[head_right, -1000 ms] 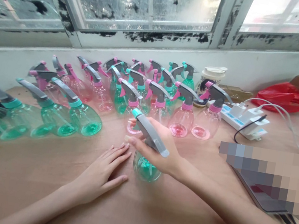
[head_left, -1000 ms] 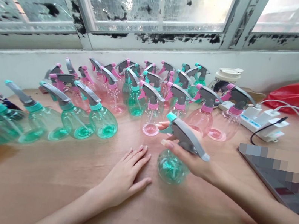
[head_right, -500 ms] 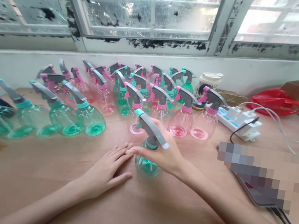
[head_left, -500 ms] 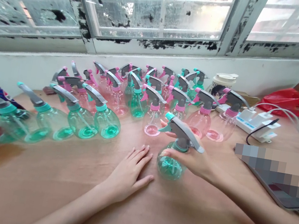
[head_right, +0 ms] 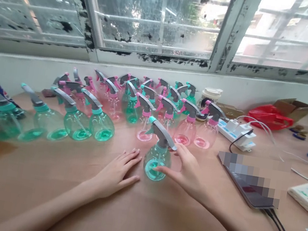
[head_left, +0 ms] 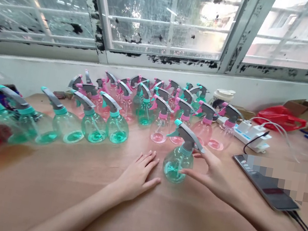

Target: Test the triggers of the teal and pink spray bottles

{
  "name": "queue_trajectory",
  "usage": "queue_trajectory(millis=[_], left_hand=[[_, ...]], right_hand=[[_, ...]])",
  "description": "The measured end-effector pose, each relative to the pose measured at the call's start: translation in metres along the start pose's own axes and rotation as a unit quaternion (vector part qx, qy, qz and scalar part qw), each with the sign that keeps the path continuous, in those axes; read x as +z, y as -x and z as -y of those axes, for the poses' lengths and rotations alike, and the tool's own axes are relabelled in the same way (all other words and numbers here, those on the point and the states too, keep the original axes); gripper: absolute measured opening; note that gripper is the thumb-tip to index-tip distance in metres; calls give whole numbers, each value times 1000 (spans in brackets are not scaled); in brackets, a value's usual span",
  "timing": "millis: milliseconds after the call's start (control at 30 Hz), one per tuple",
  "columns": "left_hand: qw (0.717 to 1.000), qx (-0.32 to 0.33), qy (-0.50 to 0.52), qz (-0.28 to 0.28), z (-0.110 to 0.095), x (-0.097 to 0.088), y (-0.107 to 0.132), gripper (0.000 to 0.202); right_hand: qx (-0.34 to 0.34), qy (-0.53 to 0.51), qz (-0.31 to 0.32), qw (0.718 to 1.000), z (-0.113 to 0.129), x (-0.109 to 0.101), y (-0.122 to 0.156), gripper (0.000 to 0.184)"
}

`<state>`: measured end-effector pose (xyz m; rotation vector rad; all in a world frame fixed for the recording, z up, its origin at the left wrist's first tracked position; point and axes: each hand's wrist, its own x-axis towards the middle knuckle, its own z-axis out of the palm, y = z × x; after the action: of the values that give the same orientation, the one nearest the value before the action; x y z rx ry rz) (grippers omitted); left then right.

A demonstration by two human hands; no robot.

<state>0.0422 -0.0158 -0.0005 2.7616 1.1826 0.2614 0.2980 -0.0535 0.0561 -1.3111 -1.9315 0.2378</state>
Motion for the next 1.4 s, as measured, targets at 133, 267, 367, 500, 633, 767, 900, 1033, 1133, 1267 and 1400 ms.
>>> queue_trajectory(millis=[133, 267, 367, 500, 633, 767, 900, 1033, 1133, 1267, 1400], left_hand=[[1000, -11, -5, -15, 5, 0, 7, 58], [999, -23, -3, -38, 17, -2, 28, 55], [998, -33, -6, -58, 28, -5, 48, 52], [996, -43, -14, -77, 40, -8, 66, 49], [995, -56, -22, -76, 43, -6, 70, 48], [995, -55, -25, -74, 41, -5, 69, 49], [995, -46, -38, -78, 42, -4, 70, 48], [995, -41, -36, -78, 41, -5, 71, 48], [996, -45, -35, -73, 41, -5, 71, 48], [996, -44, -36, -71, 42, -5, 72, 48], [995, -41, -42, -76, 43, -5, 73, 47]], right_hand=[[-4, -5, -7, 1000, -2, 14, -5, 37], [-1, -7, 9, 1000, 2, 31, -19, 47], [0, -11, 36, 999, 11, 45, -36, 56], [7, -17, 59, 998, 27, 68, -62, 60], [0, -6, 52, 999, 35, 92, -87, 61], [-3, 8, 61, 998, 37, 106, -107, 65], [-7, 24, 74, 997, 36, 111, -121, 68], [-14, 42, 79, 996, 32, 114, -128, 66], [-17, 47, 79, 996, 30, 117, -132, 65], [-22, 45, 64, 997, 30, 120, -136, 60], [-39, 27, 33, 998, 30, 114, -129, 59]])
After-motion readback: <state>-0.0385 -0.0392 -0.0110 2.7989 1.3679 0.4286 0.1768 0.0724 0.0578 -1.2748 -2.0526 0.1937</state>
